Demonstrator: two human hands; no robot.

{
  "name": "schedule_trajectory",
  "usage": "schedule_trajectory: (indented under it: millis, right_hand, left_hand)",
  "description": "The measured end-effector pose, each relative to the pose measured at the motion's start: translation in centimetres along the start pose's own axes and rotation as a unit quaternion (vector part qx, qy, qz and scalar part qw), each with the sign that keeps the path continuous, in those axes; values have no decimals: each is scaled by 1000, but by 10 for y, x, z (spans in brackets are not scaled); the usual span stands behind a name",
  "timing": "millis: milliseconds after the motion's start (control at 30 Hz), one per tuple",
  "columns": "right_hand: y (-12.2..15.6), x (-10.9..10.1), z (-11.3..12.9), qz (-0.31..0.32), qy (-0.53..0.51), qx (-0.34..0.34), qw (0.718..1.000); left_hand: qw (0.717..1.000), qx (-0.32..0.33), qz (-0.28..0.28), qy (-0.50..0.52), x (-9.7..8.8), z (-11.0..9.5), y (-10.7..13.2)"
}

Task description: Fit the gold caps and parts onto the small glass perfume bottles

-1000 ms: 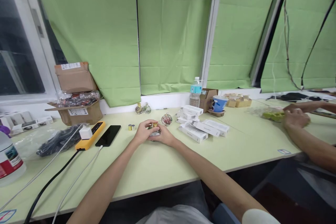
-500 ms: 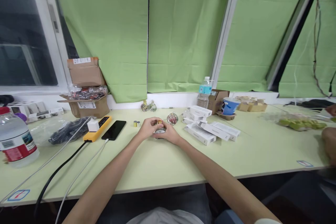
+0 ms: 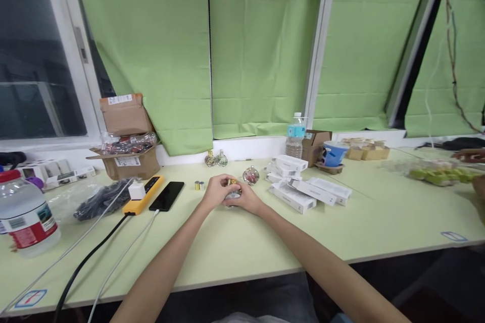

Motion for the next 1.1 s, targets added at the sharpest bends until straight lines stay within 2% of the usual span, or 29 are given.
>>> schedule_trajectory:
  millis: [300,667,900,1100]
  right_hand:
    - [2,0,10,-1,4,-23,1000]
    - [0,-1,-1,-11,42,-6,999]
    - [0,-3,-4,-16,68,17,997]
    - [0,-6,-8,-25,122,33,992]
  left_hand:
    - [999,20,-21,-23,-1,-3,2]
    - [999,20,-36,13,-5,-3,-1]
    - [995,29,-90,41,-13,-15,1]
    - [985,21,-157,69,-35,-12,-5]
Point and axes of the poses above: each hand's wrist, its own y-axis away from the middle knuckle, its own x-axis out of the palm, z = x × y, the point moved 10 cm from there along -y, towards the middle knuckle, and after that the axes turned 4 degrees about -y, right-handed, at the moved point
